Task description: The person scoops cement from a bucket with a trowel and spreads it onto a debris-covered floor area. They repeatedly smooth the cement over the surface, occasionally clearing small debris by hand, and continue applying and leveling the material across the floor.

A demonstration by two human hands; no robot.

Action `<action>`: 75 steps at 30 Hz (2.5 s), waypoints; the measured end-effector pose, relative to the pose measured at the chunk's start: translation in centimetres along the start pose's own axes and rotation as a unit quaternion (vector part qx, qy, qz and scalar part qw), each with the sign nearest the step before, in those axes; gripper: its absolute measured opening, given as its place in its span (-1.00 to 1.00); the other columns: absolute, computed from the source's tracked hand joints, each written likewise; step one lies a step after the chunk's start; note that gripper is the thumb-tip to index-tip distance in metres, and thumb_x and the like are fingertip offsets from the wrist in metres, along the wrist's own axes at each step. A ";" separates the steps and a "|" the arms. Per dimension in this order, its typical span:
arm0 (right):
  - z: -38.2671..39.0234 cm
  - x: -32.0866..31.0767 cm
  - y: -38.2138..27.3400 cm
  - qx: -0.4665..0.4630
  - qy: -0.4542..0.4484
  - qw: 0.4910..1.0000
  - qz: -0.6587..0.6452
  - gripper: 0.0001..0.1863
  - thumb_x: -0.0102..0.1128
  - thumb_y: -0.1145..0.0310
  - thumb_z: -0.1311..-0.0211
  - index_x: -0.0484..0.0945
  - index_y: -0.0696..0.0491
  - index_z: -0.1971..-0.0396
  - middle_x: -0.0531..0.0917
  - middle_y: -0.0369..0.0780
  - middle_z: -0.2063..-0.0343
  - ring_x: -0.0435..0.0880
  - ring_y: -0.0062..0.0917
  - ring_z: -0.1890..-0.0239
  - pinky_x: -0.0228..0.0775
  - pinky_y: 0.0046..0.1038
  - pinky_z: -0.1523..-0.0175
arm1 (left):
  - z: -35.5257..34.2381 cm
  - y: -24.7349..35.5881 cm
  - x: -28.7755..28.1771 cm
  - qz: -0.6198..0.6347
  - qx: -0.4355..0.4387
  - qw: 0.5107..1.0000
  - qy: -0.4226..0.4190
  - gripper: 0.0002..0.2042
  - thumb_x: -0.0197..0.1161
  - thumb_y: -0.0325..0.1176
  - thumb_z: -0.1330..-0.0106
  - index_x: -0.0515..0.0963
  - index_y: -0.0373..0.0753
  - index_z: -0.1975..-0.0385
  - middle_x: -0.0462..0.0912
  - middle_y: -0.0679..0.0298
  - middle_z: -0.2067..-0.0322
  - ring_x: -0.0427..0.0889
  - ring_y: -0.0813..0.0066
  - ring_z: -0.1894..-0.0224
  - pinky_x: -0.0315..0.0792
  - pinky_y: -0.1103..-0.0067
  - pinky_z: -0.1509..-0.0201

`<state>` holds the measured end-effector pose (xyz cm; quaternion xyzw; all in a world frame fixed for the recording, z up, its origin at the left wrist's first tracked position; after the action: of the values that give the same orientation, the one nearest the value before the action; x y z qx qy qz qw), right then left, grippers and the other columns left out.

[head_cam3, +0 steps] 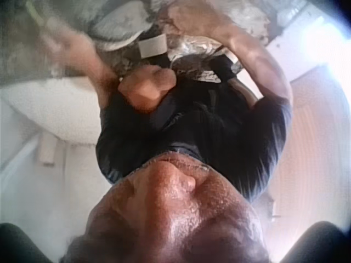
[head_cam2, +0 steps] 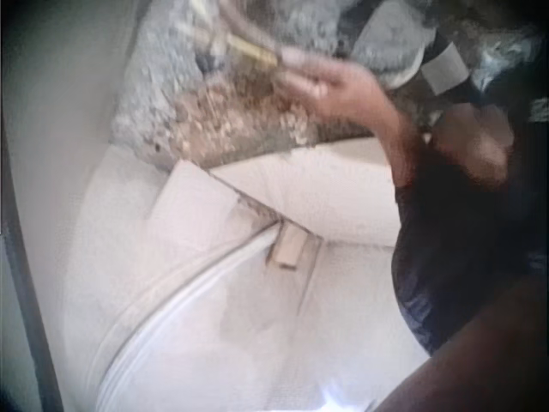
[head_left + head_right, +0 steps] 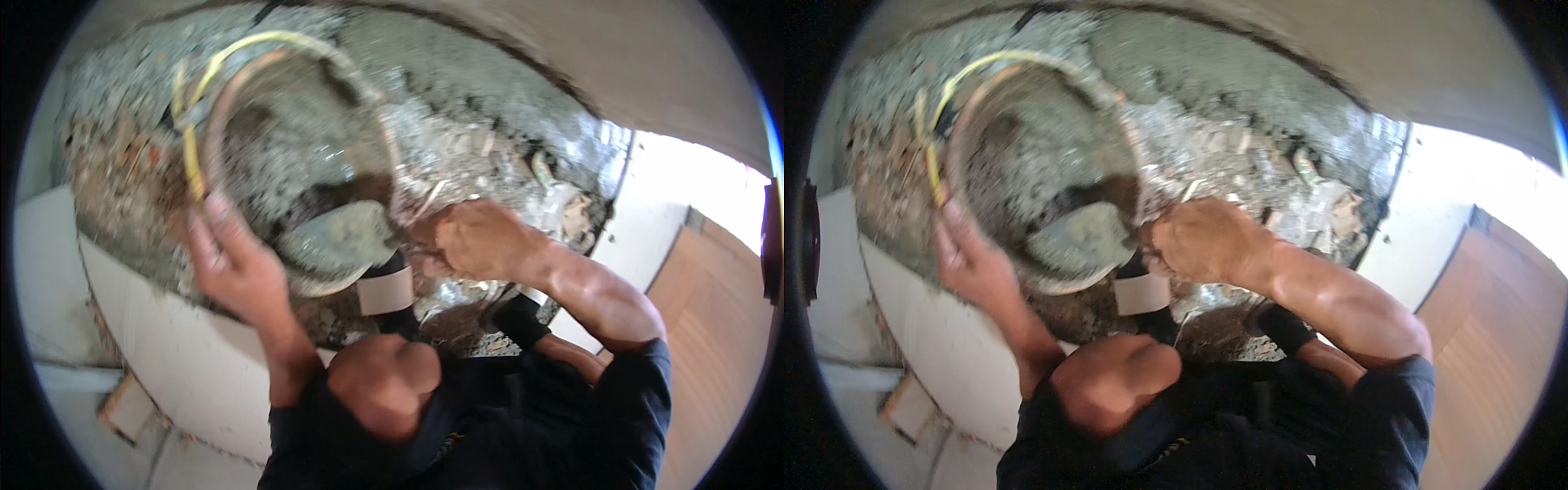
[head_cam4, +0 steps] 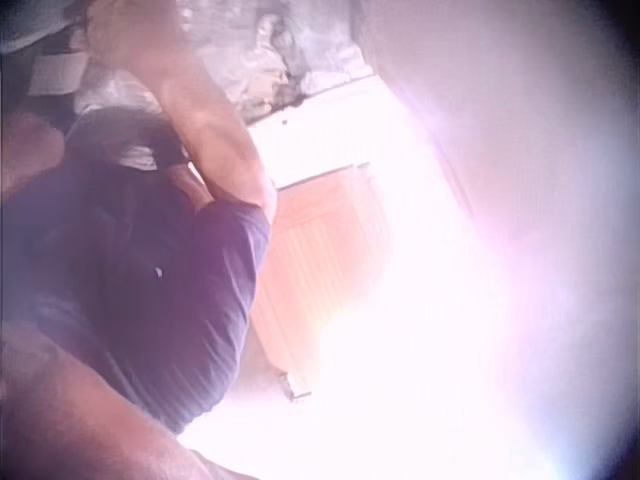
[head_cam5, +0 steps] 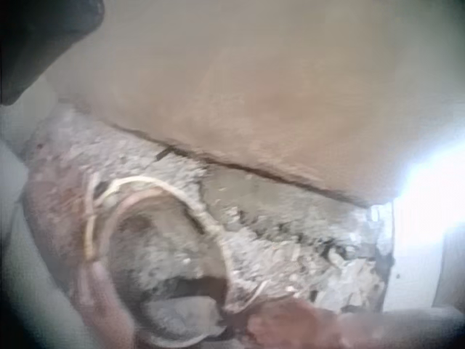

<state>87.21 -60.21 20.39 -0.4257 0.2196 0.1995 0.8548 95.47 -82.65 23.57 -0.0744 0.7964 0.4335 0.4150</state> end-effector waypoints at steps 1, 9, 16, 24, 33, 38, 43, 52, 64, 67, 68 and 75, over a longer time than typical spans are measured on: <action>0.5 0.4 1.3 -0.001 0.005 0.998 -0.070 -0.66 0.11 0.14 -0.19 0.61 0.15 0.35 0.66 -0.01 0.51 0.67 -0.14 0.35 0.52 -0.21 0.23 | -0.2 0.3 0.2 -0.010 0.005 1.000 0.003 -0.65 0.04 -0.21 -0.45 0.54 -0.41 0.08 0.63 -0.11 0.20 0.62 0.06 0.20 0.46 0.37 0.14; 13.7 1.5 12.2 0.032 0.174 0.945 -0.274 -0.64 0.15 0.13 -0.26 0.66 0.16 0.31 0.68 -0.12 0.54 0.60 -0.53 0.63 0.48 -0.47 0.55 | -2.4 -0.2 -0.4 -0.019 -0.092 0.996 -0.008 -0.51 -0.06 -0.06 -0.47 0.49 -0.41 -0.08 0.56 -0.09 -0.01 0.56 0.16 -0.03 0.39 0.44 -0.12; 18.5 1.1 21.7 0.385 0.428 0.804 0.149 -0.65 0.11 0.09 -0.30 0.56 0.09 0.19 0.62 -0.16 0.47 0.63 -0.38 0.44 0.51 -0.34 0.36 | -3.2 -0.3 -0.6 0.047 -0.109 0.993 0.005 -0.54 -0.07 -0.09 -0.47 0.47 -0.32 -0.13 0.51 0.05 -0.11 0.47 0.26 -0.15 0.31 0.46 -0.25; 14.6 8.3 20.1 0.387 0.477 0.599 -0.513 -0.51 -0.02 -0.02 -0.37 0.52 0.18 0.23 0.48 -0.29 0.56 0.45 -0.63 0.60 0.40 -0.54 0.49 | -2.8 -0.1 -0.5 0.053 -0.127 0.990 0.016 -0.52 -0.08 -0.03 -0.47 0.49 -0.27 -0.13 0.52 0.09 -0.10 0.49 0.28 -0.11 0.35 0.47 -0.22; 8.2 4.7 21.3 0.460 0.311 0.821 -0.132 -0.57 -0.17 0.04 -0.45 0.50 0.12 0.28 0.58 -0.14 0.60 0.54 -0.46 0.63 0.43 -0.38 0.60 | -3.4 -1.2 -0.8 0.058 -0.102 0.993 0.027 -0.54 -0.06 -0.05 -0.46 0.51 -0.27 -0.10 0.53 0.09 -0.10 0.49 0.28 -0.12 0.35 0.47 -0.22; 16.4 5.3 24.8 0.521 0.410 0.738 -0.127 -0.56 -0.01 0.00 -0.37 0.56 0.14 0.29 0.58 -0.12 0.57 0.57 -0.45 0.56 0.44 -0.36 0.46 | -3.9 -2.5 -1.4 0.036 -0.105 0.993 0.026 -0.55 -0.06 -0.06 -0.47 0.50 -0.29 -0.11 0.50 0.06 -0.12 0.46 0.25 -0.18 0.30 0.45 -0.27; 19.3 10.1 24.4 0.524 0.490 0.559 -0.416 -0.51 -0.04 0.01 -0.36 0.53 0.23 0.32 0.53 -0.16 0.57 0.56 -0.50 0.58 0.45 -0.45 0.51 | -4.1 -3.3 -1.6 0.045 -0.117 0.992 0.032 -0.53 -0.05 -0.05 -0.46 0.49 -0.31 -0.11 0.49 0.05 -0.14 0.44 0.25 -0.20 0.26 0.47 -0.30; 1.4 5.2 20.7 0.415 0.497 0.547 -0.531 -0.44 -0.16 0.01 -0.38 0.52 0.31 0.27 0.62 0.01 0.48 0.64 -0.28 0.44 0.52 -0.20 0.31 | -4.9 -5.9 -2.1 0.049 -0.114 0.992 0.027 -0.53 -0.06 -0.04 -0.47 0.51 -0.29 -0.10 0.51 0.08 -0.13 0.45 0.27 -0.19 0.26 0.48 -0.29; 16.5 5.7 23.5 0.605 0.311 0.715 -0.161 -0.51 -0.20 -0.05 -0.42 0.55 0.07 0.22 0.67 -0.06 0.47 0.71 -0.25 0.38 0.58 -0.21 0.31 | -6.0 -8.1 -3.0 0.001 -0.104 0.994 0.039 -0.55 -0.02 -0.08 -0.46 0.53 -0.33 -0.07 0.52 0.08 -0.11 0.46 0.27 -0.19 0.29 0.49 -0.27; 17.9 6.4 23.8 0.579 0.362 0.727 -0.078 -0.51 -0.15 -0.07 -0.41 0.57 0.04 0.13 0.68 -0.09 0.44 0.67 -0.33 0.40 0.54 -0.22 0.32 | -5.9 -8.4 -3.1 -0.004 -0.120 0.991 0.054 -0.56 -0.02 -0.09 -0.47 0.54 -0.34 -0.06 0.53 0.08 -0.10 0.46 0.27 -0.18 0.29 0.49 -0.27; 17.7 7.0 23.9 0.585 0.358 0.722 -0.094 -0.51 -0.09 -0.08 -0.38 0.59 0.03 0.11 0.69 -0.10 0.41 0.64 -0.32 0.44 0.52 -0.25 0.32 | -5.9 -8.3 -3.0 -0.004 -0.114 0.992 0.055 -0.56 -0.02 -0.10 -0.47 0.54 -0.35 -0.05 0.53 0.07 -0.10 0.47 0.27 -0.18 0.30 0.49 -0.27; 19.0 6.9 26.1 0.594 0.400 0.694 -0.079 -0.52 -0.08 -0.02 -0.35 0.57 0.14 0.24 0.67 0.04 0.39 0.66 -0.04 0.27 0.49 -0.10 0.13 | -5.5 -6.2 -2.6 -0.018 -0.032 0.999 0.031 -0.56 -0.05 -0.12 -0.48 0.51 -0.36 -0.08 0.52 0.05 -0.11 0.48 0.25 -0.18 0.32 0.47 -0.26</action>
<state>83.05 -29.05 10.20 0.1155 0.5789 -0.2296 0.7738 96.80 -91.22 23.06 -0.1151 0.7928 0.4492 0.3955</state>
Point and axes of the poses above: each hand's wrist, its own z-axis away from the middle knuckle, its own x-axis out of the palm, y = z × x, the point moved 4 cm from there along -z, towards the middle knuckle
